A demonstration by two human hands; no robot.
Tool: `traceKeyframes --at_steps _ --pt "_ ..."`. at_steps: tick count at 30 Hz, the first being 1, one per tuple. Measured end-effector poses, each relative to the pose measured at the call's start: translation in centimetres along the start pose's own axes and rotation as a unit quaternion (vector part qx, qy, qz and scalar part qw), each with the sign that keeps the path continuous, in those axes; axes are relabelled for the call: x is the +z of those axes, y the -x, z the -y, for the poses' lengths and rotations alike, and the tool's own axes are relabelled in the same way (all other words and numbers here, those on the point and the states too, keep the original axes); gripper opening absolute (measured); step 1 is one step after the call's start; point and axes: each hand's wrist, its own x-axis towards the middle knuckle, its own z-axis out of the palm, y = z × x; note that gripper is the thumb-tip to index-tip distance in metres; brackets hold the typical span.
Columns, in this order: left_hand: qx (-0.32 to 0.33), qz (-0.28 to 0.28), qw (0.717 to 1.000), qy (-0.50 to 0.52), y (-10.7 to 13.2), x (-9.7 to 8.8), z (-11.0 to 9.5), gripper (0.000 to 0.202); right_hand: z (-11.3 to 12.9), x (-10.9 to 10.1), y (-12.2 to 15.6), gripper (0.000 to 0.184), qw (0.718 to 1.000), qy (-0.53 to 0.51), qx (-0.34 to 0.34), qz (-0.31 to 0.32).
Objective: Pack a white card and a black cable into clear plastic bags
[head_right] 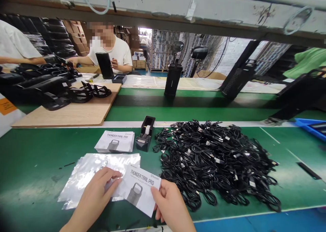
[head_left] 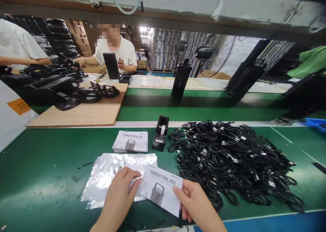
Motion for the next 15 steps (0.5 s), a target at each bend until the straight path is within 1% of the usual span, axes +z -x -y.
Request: traceKeyframes --at_steps 2,5,7,8,10,11,12,13,15 --pt "0.014 0.003 1.000 -0.002 0.1 0.0 0.1 0.018 0.3 0.0 -0.4 0.031 1.000 0.011 -0.016 -0.005" --pt "0.021 0.011 1.000 -0.009 0.1 0.1 0.1 0.018 0.9 0.1 -0.9 0.027 0.995 0.047 -0.076 -0.036" --pt "0.016 0.006 1.000 -0.021 0.0 0.1 0.1 0.019 1.4 -0.1 -1.0 0.028 0.992 0.063 -0.107 -0.024" --pt "0.015 0.003 0.999 -0.028 -0.1 0.2 0.1 0.018 1.6 -0.2 -0.9 0.029 0.991 0.061 -0.115 0.000" --pt "0.017 0.001 0.999 -0.037 -0.3 0.1 0.0 0.017 2.0 -0.6 -0.9 0.029 0.991 0.037 -0.110 0.061" --pt "0.019 0.007 0.999 -0.036 -0.5 0.0 -0.1 0.018 2.2 -0.7 -0.8 0.028 0.991 0.016 -0.102 0.083" --pt "0.019 0.015 0.999 -0.031 -0.6 -0.1 -0.2 0.019 2.3 -0.8 -0.9 0.027 0.991 -0.008 -0.092 0.093" --pt "0.014 0.024 0.999 -0.021 -0.6 -0.3 -0.4 0.020 2.4 -0.7 -1.0 0.027 0.992 -0.034 -0.080 0.088" --pt "0.000 0.038 0.999 0.013 -0.7 -0.7 -0.9 0.021 2.6 0.0 -1.4 0.026 0.993 -0.080 -0.058 0.056"
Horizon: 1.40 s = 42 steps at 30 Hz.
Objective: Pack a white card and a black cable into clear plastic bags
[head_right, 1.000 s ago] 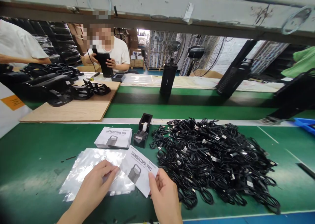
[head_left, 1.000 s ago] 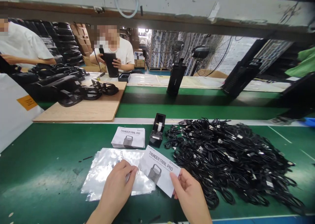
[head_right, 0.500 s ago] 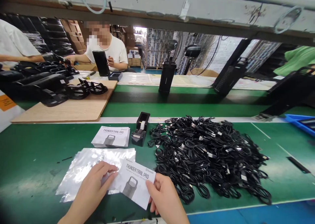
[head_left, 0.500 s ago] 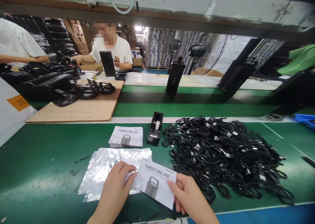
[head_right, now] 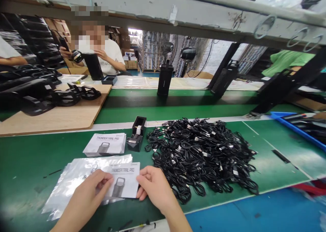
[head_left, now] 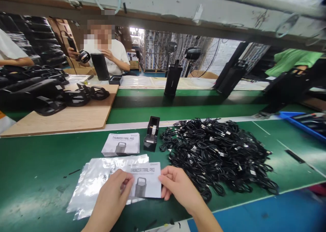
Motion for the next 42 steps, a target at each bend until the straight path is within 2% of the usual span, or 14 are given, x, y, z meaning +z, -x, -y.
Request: traceKeyframes --at_steps 3,5,9,11,15,17,20,22,25,27,28,31,36,42 --pt "-0.008 0.010 0.998 0.067 0.0 -0.4 -0.9 0.025 -0.3 2.2 -1.3 0.019 0.999 -0.009 0.011 -0.030" --pt "0.004 0.026 0.992 0.120 0.1 -0.4 -1.4 0.027 -0.4 4.0 -2.1 0.008 0.995 0.078 -0.030 -0.052" --pt "0.004 0.029 0.987 0.157 0.1 -0.1 -1.3 0.028 0.7 5.1 -2.3 0.014 0.914 0.357 -0.185 -0.061" --pt "-0.009 0.009 0.993 0.120 0.1 0.2 -0.7 0.028 1.8 3.3 -1.9 0.020 0.867 0.442 -0.207 -0.100" --pt "0.030 0.003 0.999 0.040 0.1 0.9 0.2 0.024 3.7 -3.2 -1.9 0.028 0.749 0.551 -0.137 -0.340" --pt "0.049 -0.009 0.998 0.027 0.0 1.1 0.2 0.023 4.2 -6.1 -2.4 0.024 0.725 0.579 -0.122 -0.351" --pt "0.028 -0.017 0.999 0.041 0.0 1.1 -0.1 0.024 4.5 -8.2 -2.8 0.010 0.727 0.580 -0.154 -0.335" --pt "-0.004 -0.013 0.998 0.059 0.0 0.8 -0.3 0.024 4.7 -7.5 -2.5 0.017 0.750 0.518 -0.205 -0.358" --pt "-0.038 -0.002 0.996 0.085 0.0 0.4 -0.5 0.024 4.3 -3.9 -1.3 0.025 0.870 0.325 -0.250 -0.272" --pt "-0.049 -0.002 0.993 0.103 0.0 0.3 -0.5 0.025 3.5 -0.9 -0.6 0.026 0.936 0.263 -0.214 -0.097" --pt "-0.056 -0.007 0.991 0.119 -0.1 0.3 -0.5 0.025 3.0 0.4 -0.4 0.025 0.940 0.273 -0.201 -0.046" --pt "-0.085 -0.029 0.976 0.200 -0.2 0.4 -0.2 0.026 1.8 2.9 -0.2 0.024 0.912 0.369 -0.179 -0.007" --pt "-0.087 -0.025 0.958 0.271 0.0 0.4 0.1 0.023 1.9 2.5 0.2 0.018 0.897 0.403 -0.178 0.037" --pt "-0.043 0.002 0.969 0.243 0.7 0.3 -0.6 0.020 2.4 3.9 -1.2 0.016 0.942 0.305 -0.134 -0.041"
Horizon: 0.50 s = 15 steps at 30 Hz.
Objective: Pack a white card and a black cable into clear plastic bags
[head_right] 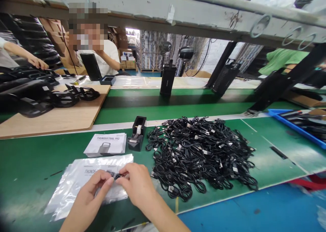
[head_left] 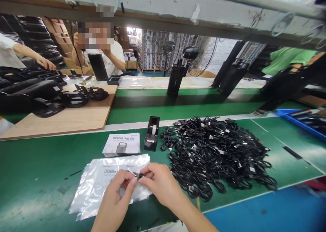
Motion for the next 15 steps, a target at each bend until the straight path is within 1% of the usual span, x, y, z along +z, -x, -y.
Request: traceKeyframes --at_steps 2,3,4,6,7,8,11,13,15 --pt "0.004 -0.003 1.000 0.006 0.1 -0.1 -0.3 0.020 0.3 0.7 -0.6 0.009 1.000 -0.002 -0.004 -0.019" --pt "0.004 -0.010 1.000 0.010 0.0 -0.3 -0.5 0.020 0.4 0.8 -0.7 0.011 1.000 0.002 -0.022 -0.015" --pt "0.003 -0.020 1.000 0.017 -0.1 -0.5 -0.7 0.019 0.6 0.8 -0.8 0.019 0.999 0.001 -0.041 0.000" --pt "-0.003 -0.052 0.998 0.043 -0.4 -1.2 -1.2 0.019 1.0 0.4 -0.9 0.037 0.995 -0.015 -0.077 0.057" --pt "-0.009 -0.072 0.996 0.060 -0.6 -1.5 -1.5 0.019 1.3 0.1 -1.0 0.041 0.992 -0.026 -0.090 0.087" --pt "-0.014 -0.090 0.993 0.077 -0.8 -2.0 -1.9 0.019 1.7 -0.3 -1.1 0.040 0.988 -0.033 -0.102 0.109" --pt "-0.017 -0.130 0.986 0.103 -1.3 -3.5 -3.0 0.022 3.7 -1.5 -2.0 0.019 0.978 0.005 -0.158 0.134" --pt "-0.004 -0.151 0.983 0.105 -1.6 -4.6 -3.5 0.024 5.7 -2.5 -3.0 0.012 0.969 0.043 -0.205 0.134" --pt "0.000 -0.171 0.978 0.119 -1.8 -5.7 -3.8 0.025 7.9 -3.6 -3.9 0.013 0.962 0.078 -0.233 0.117"
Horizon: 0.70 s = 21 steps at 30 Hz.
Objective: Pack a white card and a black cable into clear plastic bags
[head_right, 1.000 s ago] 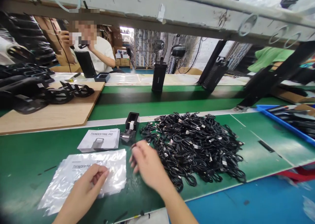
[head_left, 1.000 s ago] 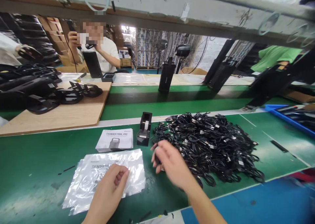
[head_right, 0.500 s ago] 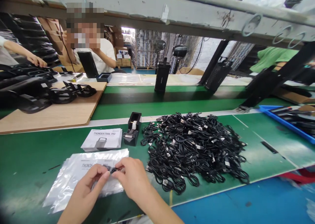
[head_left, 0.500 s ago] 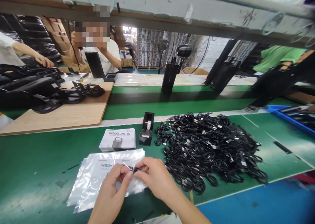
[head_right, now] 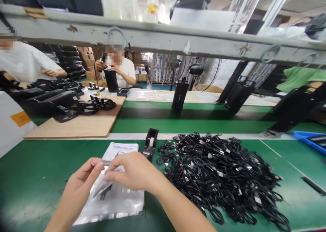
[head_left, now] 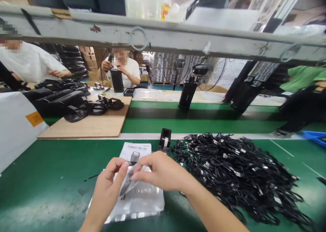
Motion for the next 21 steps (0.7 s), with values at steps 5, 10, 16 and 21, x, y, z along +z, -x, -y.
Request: traceKeyframes --at_steps 5,10,16,21 --pt "-0.063 0.023 0.993 0.093 -0.9 -0.9 0.2 0.036 3.3 -3.7 -2.0 0.013 0.995 0.083 -0.026 0.048" --pt "-0.093 0.099 0.968 0.210 -1.3 0.0 1.3 0.051 4.7 -5.6 -1.6 0.017 0.989 0.069 -0.055 0.118" --pt "-0.162 0.247 0.883 0.366 -0.8 0.6 1.6 0.047 3.4 -6.3 -0.8 0.019 0.979 -0.022 -0.067 0.192" --pt "-0.155 0.214 0.911 0.318 0.1 1.2 1.2 0.026 2.6 -6.2 0.1 0.019 0.975 -0.028 -0.096 0.198"
